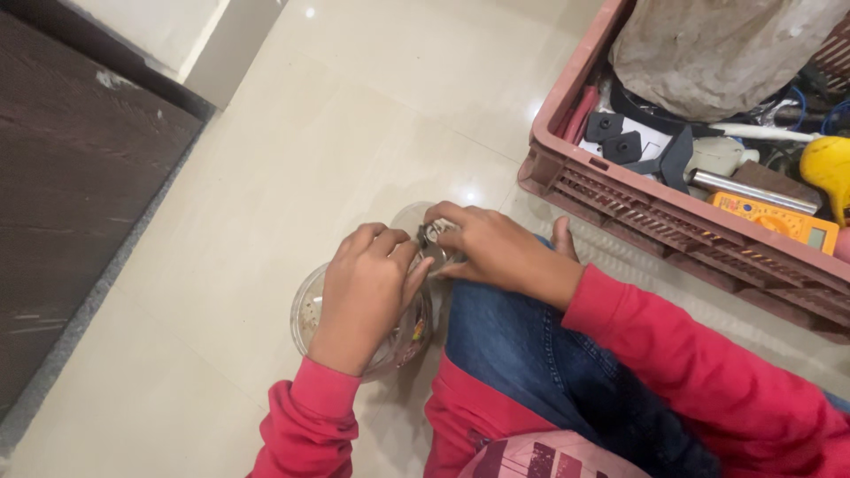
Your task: The person sits on the floor and sorts various items from a pink basket into a clear plastic container. They handle a yellow multimeter, metal fittings, a white bulb, a pink bulb, a silver tube, a black power adapter, white plastic connectors, and blue wires, placing them into the container.
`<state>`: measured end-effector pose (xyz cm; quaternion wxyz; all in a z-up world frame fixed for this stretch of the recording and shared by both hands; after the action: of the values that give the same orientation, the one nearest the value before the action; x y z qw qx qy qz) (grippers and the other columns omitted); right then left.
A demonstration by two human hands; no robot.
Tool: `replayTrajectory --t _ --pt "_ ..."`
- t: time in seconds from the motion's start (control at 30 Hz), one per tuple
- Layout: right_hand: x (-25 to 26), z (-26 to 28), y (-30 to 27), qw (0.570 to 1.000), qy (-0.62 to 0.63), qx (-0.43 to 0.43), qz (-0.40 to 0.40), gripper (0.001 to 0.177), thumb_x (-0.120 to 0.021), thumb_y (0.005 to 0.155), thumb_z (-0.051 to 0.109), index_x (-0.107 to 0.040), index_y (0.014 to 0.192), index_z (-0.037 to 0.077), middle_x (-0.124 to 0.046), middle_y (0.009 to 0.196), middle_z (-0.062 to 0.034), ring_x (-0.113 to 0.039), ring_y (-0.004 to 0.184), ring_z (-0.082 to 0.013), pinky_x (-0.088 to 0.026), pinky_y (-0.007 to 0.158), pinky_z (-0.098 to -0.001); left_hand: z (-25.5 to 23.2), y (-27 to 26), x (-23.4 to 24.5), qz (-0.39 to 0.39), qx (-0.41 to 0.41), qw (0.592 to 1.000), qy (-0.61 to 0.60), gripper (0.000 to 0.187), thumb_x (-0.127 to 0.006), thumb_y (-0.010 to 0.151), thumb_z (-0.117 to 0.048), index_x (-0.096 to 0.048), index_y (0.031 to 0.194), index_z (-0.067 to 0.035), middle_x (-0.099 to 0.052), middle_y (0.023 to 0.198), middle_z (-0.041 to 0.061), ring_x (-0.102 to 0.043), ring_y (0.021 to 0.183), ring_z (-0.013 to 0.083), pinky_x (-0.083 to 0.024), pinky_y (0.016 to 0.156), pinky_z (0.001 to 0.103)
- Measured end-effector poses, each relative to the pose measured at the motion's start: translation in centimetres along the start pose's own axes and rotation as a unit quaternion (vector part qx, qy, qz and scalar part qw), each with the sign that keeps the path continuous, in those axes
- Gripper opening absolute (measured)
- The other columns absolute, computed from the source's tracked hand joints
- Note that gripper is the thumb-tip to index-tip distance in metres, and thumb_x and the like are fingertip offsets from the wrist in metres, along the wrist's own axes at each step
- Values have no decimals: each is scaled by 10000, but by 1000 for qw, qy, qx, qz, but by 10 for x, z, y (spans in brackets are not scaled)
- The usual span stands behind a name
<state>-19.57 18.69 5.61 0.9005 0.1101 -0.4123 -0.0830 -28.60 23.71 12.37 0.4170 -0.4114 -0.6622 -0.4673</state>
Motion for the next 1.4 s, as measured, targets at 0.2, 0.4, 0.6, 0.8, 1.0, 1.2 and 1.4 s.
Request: replayTrajectory --t 0.2,0.4,0.6,0.8,1.0,1.2,1.4 --pt "-29 -14 1 997 -32 -28 59 380 -829 708 232 -757 1009 11 -605 1199 -140 -639 1030 -362 -528 889 -457 18 -8 -17 -5 60 998 -23 199 -695 974 -180 -735 1072 -11 -732 957 131 -700 929 313 -535 862 435" --pt "-42 -18 8 985 -111 -56 122 335 -784 736 272 -762 988 53 -615 1195 -121 -543 1275 -406 -508 996 -426 23 -4 -44 6 37 999 17 359 -575 1007 -151 -627 1286 68 -640 1348 250 -594 1294 371 -480 1052 451" --pt "-9 29 7 973 -201 -22 -110 368 -570 978 185 -614 1251 -58 -504 1494 -250 -432 1453 -420 -329 1195 -555 16 -7 -23 -56 57 993 89 473 -561 1028 -144 -537 1422 116 -490 1498 309 -470 1437 407 -430 1150 493" --pt "-14 26 -4 977 -161 -41 -131 479 -428 1042 104 -471 1471 -105 -418 1590 -249 -316 1527 -412 -267 1252 -499 -11 -5 -25 -103 90 984 115 427 -578 1030 -168 -568 1375 85 -518 1482 284 -471 1428 415 -415 1154 512" --pt "-10 16 -14 966 -218 -79 -117 478 -384 1060 139 -490 1490 -40 -391 1597 -202 -269 1542 -384 -260 1248 -492 -24 -1 -36 -108 135 977 122 417 -564 1054 -177 -574 1363 102 -563 1439 280 -494 1412 424 -432 1151 508" --pt "26 18 -41 960 -242 -87 -113 467 -415 1012 135 -528 1427 -48 -405 1585 -201 -279 1518 -404 -248 1228 -508 -62 12 -31 -132 83 986 64 398 -559 1028 -158 -590 1349 76 -600 1386 246 -521 1373 423 -435 1121 514" --pt "98 0 -97 936 -286 -151 -141 459 -443 1015 143 -532 1406 -81 -409 1578 -217 -272 1534 -409 -247 1258 -515 -132 62 -45 -150 -6 988 -16 366 -572 1028 -113 -581 1343 74 -634 1341 234 -572 1341 402 -468 1116 496"
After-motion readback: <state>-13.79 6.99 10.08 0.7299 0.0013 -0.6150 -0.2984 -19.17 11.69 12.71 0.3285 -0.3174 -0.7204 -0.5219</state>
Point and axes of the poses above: each hand's wrist, its own y-axis towards the middle knuckle, its own x-axis out of the back of the hand, z = x × y, the point moved 9 cm from there along y, towards the middle knuckle
